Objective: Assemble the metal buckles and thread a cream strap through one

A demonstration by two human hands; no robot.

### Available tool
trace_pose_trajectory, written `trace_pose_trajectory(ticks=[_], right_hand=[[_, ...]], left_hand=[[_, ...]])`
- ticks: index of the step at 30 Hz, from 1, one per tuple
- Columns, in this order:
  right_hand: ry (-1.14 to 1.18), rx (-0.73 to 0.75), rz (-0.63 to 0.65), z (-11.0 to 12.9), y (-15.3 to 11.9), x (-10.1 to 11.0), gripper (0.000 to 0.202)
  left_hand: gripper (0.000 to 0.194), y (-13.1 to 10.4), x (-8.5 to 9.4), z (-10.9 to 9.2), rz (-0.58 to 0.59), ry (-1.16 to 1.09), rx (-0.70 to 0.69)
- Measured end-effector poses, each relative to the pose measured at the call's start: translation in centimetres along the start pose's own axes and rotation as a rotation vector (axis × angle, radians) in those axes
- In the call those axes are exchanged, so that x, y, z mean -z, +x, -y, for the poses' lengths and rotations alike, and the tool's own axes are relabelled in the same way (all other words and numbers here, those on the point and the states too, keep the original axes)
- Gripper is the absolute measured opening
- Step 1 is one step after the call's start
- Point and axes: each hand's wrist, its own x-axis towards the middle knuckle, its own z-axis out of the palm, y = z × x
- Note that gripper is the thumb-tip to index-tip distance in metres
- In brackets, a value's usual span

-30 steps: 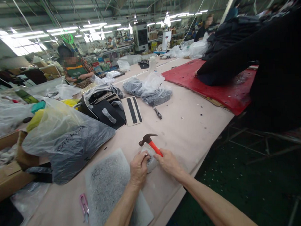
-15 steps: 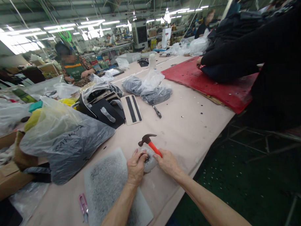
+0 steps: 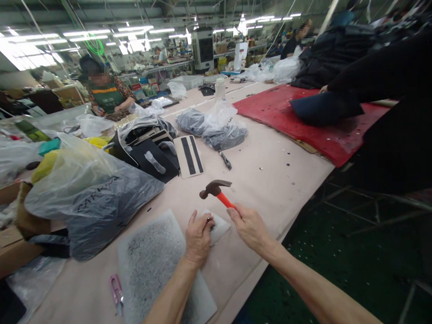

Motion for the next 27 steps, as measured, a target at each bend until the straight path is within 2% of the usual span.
trace_pose_trajectory(ticks=[2,4,7,9,13,17,22,25,27], right_hand=[[-0.051,0.137,-0.066,1.1,-1.0,2.5,0.032],[-0.163,0.278,-0.075,1.6,-2.0,4.3,0.032],[-0.425,0.365,0.000,1.3,-3.1,5.2,0.030],[-0.516,0.362,0.022,0.9,-3.4,5.0,0.029],[-0.401,0.385,-0.076,0.9,-3.7,4.6,0.030],[-0.516,0.358,0.036,1.2,-3.8,4.3,0.026],[-0.398,0.284,0.011,0.8,-4.0,3.9,0.028],[-0.443,0.242,0.092,0.6,-3.9,3.5,0.022],[-0.373,0.176,0.100,0.5,-3.4,2.6,0.022]], left_hand=[[0.015,0.0,0.0,-0.1,0.012,0.029,-0.039],[0.014,0.0,0.0,-0.1,0.012,0.054,-0.070],[0.014,0.0,-0.1,0.0,-0.007,0.103,-0.110],[0.014,0.0,-0.2,0.0,-0.015,0.123,-0.123],[0.013,-0.1,-0.3,0.2,0.006,0.106,-0.118],[0.014,-0.1,-0.4,0.4,0.003,0.135,-0.138],[0.014,0.0,-0.2,0.1,0.004,0.144,-0.131],[0.017,0.0,-0.2,0.0,0.006,0.145,-0.111],[0.017,0.0,-0.2,0.0,-0.001,0.141,-0.106]])
